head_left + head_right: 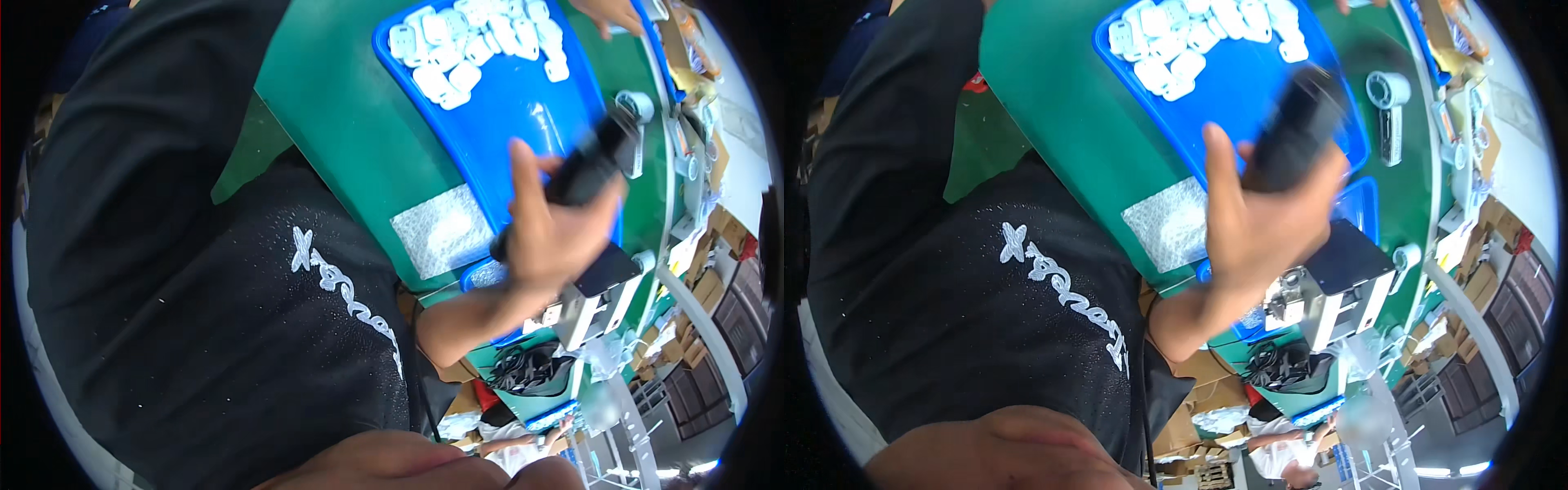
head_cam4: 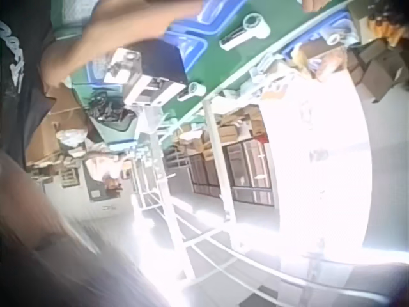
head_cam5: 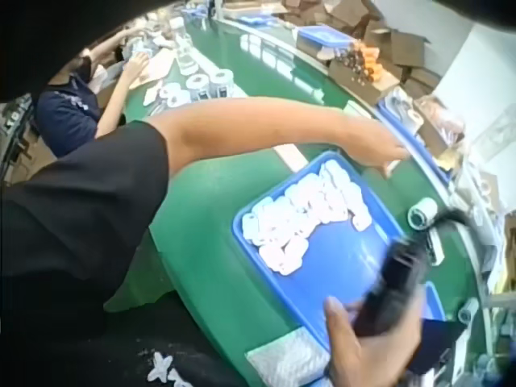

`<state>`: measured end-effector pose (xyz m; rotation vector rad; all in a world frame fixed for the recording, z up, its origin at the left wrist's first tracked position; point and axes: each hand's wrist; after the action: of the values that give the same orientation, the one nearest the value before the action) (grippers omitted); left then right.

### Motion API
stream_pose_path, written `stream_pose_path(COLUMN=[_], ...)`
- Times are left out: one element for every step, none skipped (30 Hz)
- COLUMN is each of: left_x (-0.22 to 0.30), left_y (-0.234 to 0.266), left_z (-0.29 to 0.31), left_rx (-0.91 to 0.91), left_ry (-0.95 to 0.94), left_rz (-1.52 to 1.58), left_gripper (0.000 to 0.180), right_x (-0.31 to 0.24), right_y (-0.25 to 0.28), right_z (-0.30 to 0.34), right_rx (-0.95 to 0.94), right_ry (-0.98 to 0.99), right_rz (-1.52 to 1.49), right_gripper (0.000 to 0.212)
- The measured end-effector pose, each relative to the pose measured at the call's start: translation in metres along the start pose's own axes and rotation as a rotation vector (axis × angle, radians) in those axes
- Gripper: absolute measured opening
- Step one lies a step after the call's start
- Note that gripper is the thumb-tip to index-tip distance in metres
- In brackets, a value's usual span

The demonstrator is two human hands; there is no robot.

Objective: Assembling components of plastic hair dryer housings using an electric screwdriver at a factory workbench.

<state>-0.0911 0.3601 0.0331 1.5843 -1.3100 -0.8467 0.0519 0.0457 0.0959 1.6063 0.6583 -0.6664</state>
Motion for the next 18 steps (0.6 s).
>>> stream_pose_path(left_x=[-0.039, -0.061, -0.058, -0.051, -0.043, -0.047, -0.032, -0.006, 0.018, 0.041, 0.067, 0.092, 0.117, 0.147, 0.172, 0.190, 0.206, 0.217], left_y=[-0.020, -0.035, -0.033, -0.020, -0.016, -0.009, 0.006, 0.015, 0.031, 0.041, 0.059, 0.067, 0.073, 0.083, 0.089, 0.089, 0.088, 0.081], left_z=[0.013, 0.016, 0.012, 0.022, 0.032, 0.053, 0.073, 0.079, 0.101, 0.121, 0.150, 0.177, 0.201, 0.226, 0.244, 0.262, 0.276, 0.295], left_rx=[-0.081, -0.153, -0.199, -0.248, -0.115, -0.016, 0.192, 0.382, 0.475, 0.572, 0.570, 0.565, 0.547, 0.523, 0.495, 0.538, 0.567, 0.563], left_ry=[0.021, 0.028, 0.043, 0.081, 0.169, 0.144, 0.088, 0.108, 0.181, 0.240, 0.304, 0.430, 0.556, 0.751, 0.932, 1.104, 1.275, 1.281], left_rz=[-0.116, -0.220, -0.200, -0.193, -0.070, -0.078, -0.001, 0.087, 0.060, 0.044, -0.005, -0.109, -0.169, -0.327, -0.470, -0.570, -0.669, -0.672], left_gripper=[0.034, 0.033, 0.034, 0.036, 0.045, 0.052, 0.058, 0.061, 0.062, 0.063, 0.063, 0.063, 0.062, 0.062, 0.061, 0.059, 0.057, 0.057], right_x=[-0.008, -0.017, -0.015, -0.013, -0.011, -0.013, -0.009, -0.003, 0.003, 0.011, 0.012, 0.009, 0.009, 0.006, 0.004, 0.003, 0.001, 0.000], right_y=[-0.021, -0.037, -0.049, -0.062, -0.071, -0.082, -0.088, -0.091, -0.095, -0.098, -0.101, -0.101, -0.102, -0.104, -0.101, -0.100, -0.097, -0.096], right_z=[-0.013, -0.022, -0.031, -0.038, -0.044, -0.050, -0.054, -0.054, -0.054, -0.054, -0.051, -0.049, -0.047, -0.046, -0.047, -0.047, -0.049, -0.048], right_rx=[-0.058, -0.103, -0.138, -0.184, -0.245, -0.292, -0.302, -0.306, -0.284, -0.257, -0.239, -0.223, -0.222, -0.230, -0.240, -0.250, -0.267, -0.266], right_ry=[-0.037, -0.091, -0.086, -0.059, -0.011, 0.062, 0.067, 0.047, 0.078, 0.090, 0.082, 0.065, 0.049, 0.048, 0.064, 0.066, 0.060, 0.028], right_rz=[0.113, 0.239, 0.273, 0.303, 0.379, 0.396, 0.414, 0.439, 0.444, 0.454, 0.394, 0.387, 0.415, 0.436, 0.428, 0.394, 0.353, 0.329], right_gripper=[0.059, 0.065, 0.064, 0.064, 0.062, 0.060, 0.059, 0.058, 0.058, 0.058, 0.053, 0.052, 0.052, 0.051, 0.051, 0.052, 0.054, 0.056])
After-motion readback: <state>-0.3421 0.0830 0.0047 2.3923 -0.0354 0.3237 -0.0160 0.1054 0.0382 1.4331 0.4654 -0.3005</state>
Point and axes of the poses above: each hand's wrist, its own z-axis away from the middle knuckle, its own y-axis out of the back of the hand, x = y × z, and after that the axes turned 1 degree about x, right-handed
